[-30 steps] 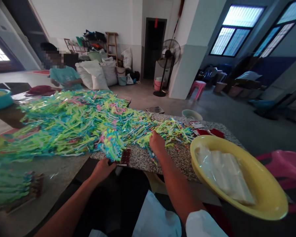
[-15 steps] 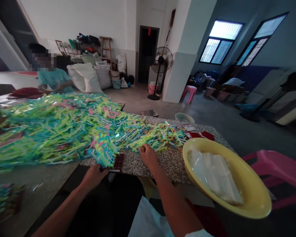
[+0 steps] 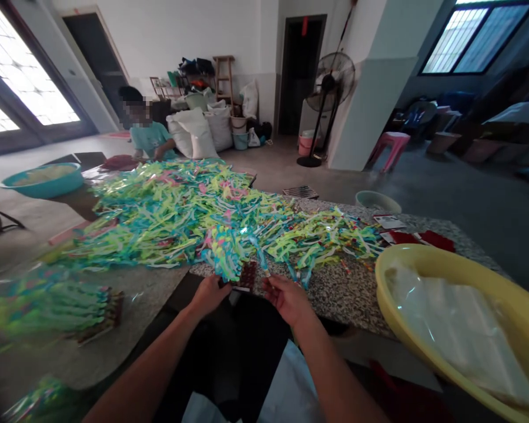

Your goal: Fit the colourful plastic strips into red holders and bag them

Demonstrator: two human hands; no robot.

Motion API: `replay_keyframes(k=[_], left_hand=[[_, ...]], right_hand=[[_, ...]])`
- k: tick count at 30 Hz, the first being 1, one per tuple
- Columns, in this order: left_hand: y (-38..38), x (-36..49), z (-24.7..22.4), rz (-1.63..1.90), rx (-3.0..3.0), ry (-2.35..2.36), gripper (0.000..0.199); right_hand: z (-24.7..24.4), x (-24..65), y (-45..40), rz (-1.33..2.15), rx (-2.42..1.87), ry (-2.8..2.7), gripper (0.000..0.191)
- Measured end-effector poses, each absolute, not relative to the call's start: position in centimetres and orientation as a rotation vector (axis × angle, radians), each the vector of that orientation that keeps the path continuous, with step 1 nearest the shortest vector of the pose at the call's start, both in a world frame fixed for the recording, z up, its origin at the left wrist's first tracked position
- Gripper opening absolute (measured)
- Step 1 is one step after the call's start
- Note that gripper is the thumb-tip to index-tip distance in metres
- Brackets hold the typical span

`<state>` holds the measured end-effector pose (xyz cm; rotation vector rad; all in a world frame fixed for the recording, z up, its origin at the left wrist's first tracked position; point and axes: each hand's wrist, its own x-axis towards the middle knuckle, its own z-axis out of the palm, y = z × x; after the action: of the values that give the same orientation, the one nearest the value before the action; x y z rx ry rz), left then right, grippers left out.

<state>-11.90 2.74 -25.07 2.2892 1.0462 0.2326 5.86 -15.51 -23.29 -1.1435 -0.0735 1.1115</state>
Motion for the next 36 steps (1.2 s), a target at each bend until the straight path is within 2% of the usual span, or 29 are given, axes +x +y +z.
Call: replay_keyframes(k=[3,7,10,13,17,22,28,32,36], left_hand=[[2.7,-11.9,-24.8,0.226,2.298,1.065,0.025],[2.7,-11.9,-24.7,0.214,2.297,1.033,0.025],[2.7,-11.9,-24.7,0.224,2.283,1.028,0.026],[2.6,-11.8,-24.8,0.235,2.282,1.039,0.027],[2.7,-11.8,-25.0,0.259,2.301,1.021,0.023],[2.8,-11.9,-25.0,0.252,2.295,1.035,0.026],[2.8,-11.9,-25.2,0.272,2.269,1.010,0.028],[2.8,-11.9,-25.1,0.275,2.276,0.991,0.030],[2.7,-11.8,-24.8,0.275,2.273,1.007,0.028]], right_hand=[[-22.9,5.4,-15.3,1.268,-0.959,-0.052,0.027],[-22.3,4.3,-15.3,1.534,-0.954,-0.215,0.031],[-21.9,4.1,-15.0,1.564,-0.941,-0.319,0.035],[-21.7,4.7,-13.9,1.393,-1.017,-0.408,0.033],[-22.1,6.0,-11.6,1.078,-1.341,-0.577,0.034],[-22.9,6.4,-9.1,0.948,-1.512,-0.640,0.028],[-23.3,6.3,-8.9,0.526,-1.872,-1.143,0.022],[-23.6,6.4,-9.4,0.435,-1.974,-1.342,0.027],[-23.5,6.5,-9.1,0.391,-2.312,-1.341,0.031]])
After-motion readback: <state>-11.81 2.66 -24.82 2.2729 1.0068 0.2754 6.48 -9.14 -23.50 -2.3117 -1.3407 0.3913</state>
